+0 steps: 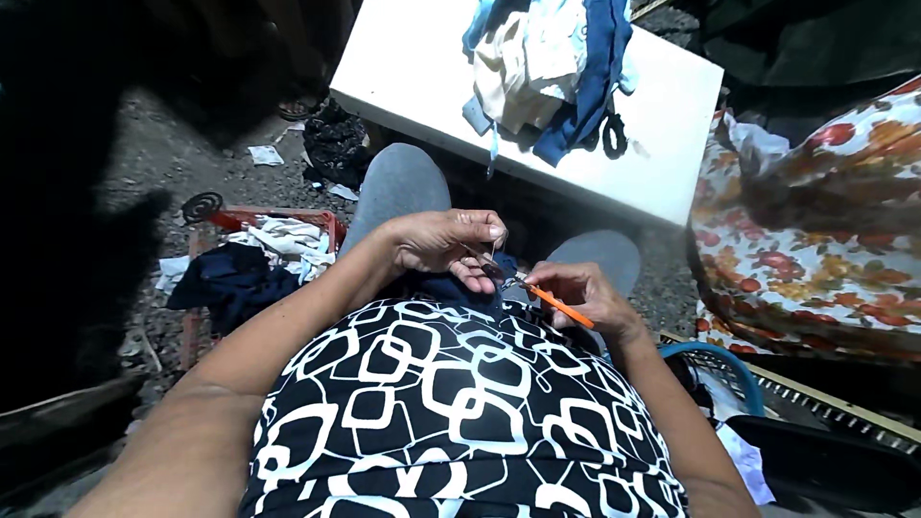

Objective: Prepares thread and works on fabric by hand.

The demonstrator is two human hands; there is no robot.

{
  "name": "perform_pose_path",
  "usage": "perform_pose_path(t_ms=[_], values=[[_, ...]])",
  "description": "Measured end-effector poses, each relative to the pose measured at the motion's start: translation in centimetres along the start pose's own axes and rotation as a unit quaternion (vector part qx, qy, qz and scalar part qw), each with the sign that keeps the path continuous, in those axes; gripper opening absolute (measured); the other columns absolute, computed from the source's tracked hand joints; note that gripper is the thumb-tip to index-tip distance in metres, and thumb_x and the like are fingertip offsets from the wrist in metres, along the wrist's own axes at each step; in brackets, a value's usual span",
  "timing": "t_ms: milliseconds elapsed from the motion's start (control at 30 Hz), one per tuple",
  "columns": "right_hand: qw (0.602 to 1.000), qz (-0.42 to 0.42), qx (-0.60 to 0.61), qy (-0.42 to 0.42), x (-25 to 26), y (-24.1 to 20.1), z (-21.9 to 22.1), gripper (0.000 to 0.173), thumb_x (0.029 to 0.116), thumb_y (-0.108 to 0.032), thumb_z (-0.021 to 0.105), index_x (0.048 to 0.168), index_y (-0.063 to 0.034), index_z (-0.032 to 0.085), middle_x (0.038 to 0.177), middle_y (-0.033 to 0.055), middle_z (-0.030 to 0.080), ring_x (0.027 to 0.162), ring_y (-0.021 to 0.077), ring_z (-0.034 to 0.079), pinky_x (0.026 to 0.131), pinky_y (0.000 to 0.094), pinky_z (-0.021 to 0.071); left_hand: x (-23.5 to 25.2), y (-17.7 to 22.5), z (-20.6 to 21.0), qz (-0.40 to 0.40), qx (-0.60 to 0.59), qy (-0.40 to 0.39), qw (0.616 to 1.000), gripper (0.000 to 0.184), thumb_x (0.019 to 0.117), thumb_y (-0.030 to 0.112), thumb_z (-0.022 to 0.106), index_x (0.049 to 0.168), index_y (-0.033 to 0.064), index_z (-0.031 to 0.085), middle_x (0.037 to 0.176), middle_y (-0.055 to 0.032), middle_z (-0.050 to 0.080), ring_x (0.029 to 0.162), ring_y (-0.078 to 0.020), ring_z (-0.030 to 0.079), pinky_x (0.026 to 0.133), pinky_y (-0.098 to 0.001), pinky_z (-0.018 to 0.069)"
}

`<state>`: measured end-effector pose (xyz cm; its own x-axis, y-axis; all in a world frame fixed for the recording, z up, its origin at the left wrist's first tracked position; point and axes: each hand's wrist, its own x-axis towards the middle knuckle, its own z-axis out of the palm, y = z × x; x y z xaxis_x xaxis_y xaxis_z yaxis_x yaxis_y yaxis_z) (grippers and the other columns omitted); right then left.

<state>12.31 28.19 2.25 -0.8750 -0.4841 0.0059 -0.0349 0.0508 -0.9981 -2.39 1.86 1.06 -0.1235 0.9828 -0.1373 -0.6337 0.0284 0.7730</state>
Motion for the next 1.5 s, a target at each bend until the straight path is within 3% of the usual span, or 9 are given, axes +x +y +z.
perform_pose_path(t_ms=[367, 467, 600, 700, 1033, 1100, 1233, 1367, 1500], values=[[0.999, -0.008, 0.029, 0.022, 0.5, 0.2, -0.2, 0.05, 0.0792, -0.034, 0.088, 0.115, -0.0027, 0.072, 0.095, -0.0027, 0.071, 0.067, -0.0022, 0.059, 0.057, 0.0147, 0.0509, 0.8, -0.7, -0.9, -0.014, -0.001, -0.012, 1.0, 0.018, 0.109, 0.028, 0.042, 0.105, 0.0181, 0.056, 0.09, -0.0075, 0.076, 0.078, -0.0203, 0.077, 0.066, -0.0322, 0.0647], [0.991, -0.017, -0.035, 0.129, 0.1, -0.7, -3.7, 0.046, 0.0834, -0.03, 0.083, 0.119, -0.0035, 0.07, 0.103, -0.003, 0.073, 0.077, 0.0004, 0.065, 0.065, 0.0184, 0.0559, 1.5, -1.3, -2.0, -0.024, 0.032, 0.024, 0.999, 0.021, 0.1101, 0.024, 0.038, 0.11, 0.0127, 0.056, 0.095, -0.014, 0.076, 0.079, -0.0248, 0.077, 0.068, -0.0355, 0.0655], [0.854, 0.134, -0.309, 0.396, -1.1, 0.1, -13.7, 0.04, 0.0881, -0.015, 0.078, 0.123, 0.0022, 0.066, 0.11, 0.012, 0.069, 0.088, 0.0136, 0.065, 0.079, 0.0315, 0.0561, 2.4, -2.3, -2.6, -0.024, 0.245, 0.168, 0.955, 0.019, 0.107, 0.013, 0.053, 0.103, 0.0015, 0.067, 0.095, -0.0118, 0.073, 0.073, -0.0198, 0.073, 0.064, -0.0355, 0.0644], [0.723, 0.294, -0.395, 0.485, -2.4, 3.7, -21.4, 0.042, 0.0852, -0.019, 0.08, 0.12, 0.0016, 0.068, 0.11, 0.0232, 0.07, 0.097, 0.0365, 0.069, 0.089, 0.0571, 0.0538, 2.4, -2.6, -3.6, 0.022, 0.378, 0.199, 0.904, 0.015, 0.1018, 0.016, 0.061, 0.093, 0.0086, 0.07, 0.104, -0.0052, 0.067, 0.084, -0.0142, 0.068, 0.07, -0.0327, 0.0614], [0.611, 0.479, -0.535, 0.333, 3.1, 4.6, -29.4, 0.041, 0.0806, -0.019, 0.079, 0.117, -0.0016, 0.072, 0.132, 0.0307, 0.061, 0.131, 0.0513, 0.051, 0.106, 0.0772, 0.032, 0.3, -0.3, -4.0, 0.175, 0.083, 0.153, 0.969, 0.024, 0.0989, 0.023, 0.062, 0.081, 0.0152, 0.075, 0.135, -0.0047, 0.064, 0.126, -0.0198, 0.058, 0.105, -0.0367, 0.049], [0.65, 0.423, -0.536, 0.334, 4.9, 3.2, -27.8, 0.046, 0.087, -0.022, 0.075, 0.124, 0.0047, 0.067, 0.137, 0.0355, 0.054, 0.137, 0.0553, 0.041, 0.111, 0.0779, 0.0223, 0.1, 0.1, -3.7, 0.19, 0.06, 0.16, 0.967, 0.022, 0.0981, 0.023, 0.063, 0.081, 0.0167, 0.074, 0.134, -0.004, 0.065, 0.124, -0.0173, 0.059, 0.105, -0.0339, 0.0491], [0.871, 0.177, -0.359, 0.286, 9.3, 0.8, -14.8, 0.053, 0.1005, -0.033, 0.063, 0.138, 0.0035, 0.057, 0.12, 0.017, 0.07, 0.109, 0.0226, 0.068, 0.099, 0.0406, 0.0542, 0.0, 0.3, -3.4, 0.208, 0.036, 0.164, 0.964, 0.021, 0.0974, 0.02, 0.063, 0.081, 0.0162, 0.074, 0.133, -0.0046, 0.066, 0.124, -0.0165, 0.06, 0.105, -0.0322, 0.0487], [0.99, 0.131, -0.031, 0.042, 7.7, 0.5, -1.2, 0.078, 0.0974, -0.023, 0.067, 0.158, 0.0034, 0.025, 0.118, 0.0129, 0.07, 0.103, 0.0151, 0.069, 0.094, 0.0342, 0.0579, -0.5, 0.8, -2.5, 0.231, -0.049, 0.131, 0.963, 0.024, 0.0992, 0.019, 0.057, 0.081, 0.0144, 0.072, 0.129, -0.0112, 0.07, 0.124, -0.0233, 0.064, 0.108, -0.0388, 0.0491], [0.994, 0.085, 0.045, -0.048, 2.2, -1.6, -0.6, 0.024, 0.1071, -0.016, 0.049, 0.11, -0.0008, 0.067, 0.063, -0.0065, 0.052, 0.051, -0.0002, 0.048, 0.046, 0.0174, 0.0429, -3.0, 2.0, -1.7, 0.286, -0.145, 0.125, 0.939, 0.026, 0.1038, 0.019, 0.049, 0.084, 0.016, 0.066, 0.081, 0.0022, 0.064, 0.084, -0.012, 0.067, 0.09, -0.0341, 0.057]])
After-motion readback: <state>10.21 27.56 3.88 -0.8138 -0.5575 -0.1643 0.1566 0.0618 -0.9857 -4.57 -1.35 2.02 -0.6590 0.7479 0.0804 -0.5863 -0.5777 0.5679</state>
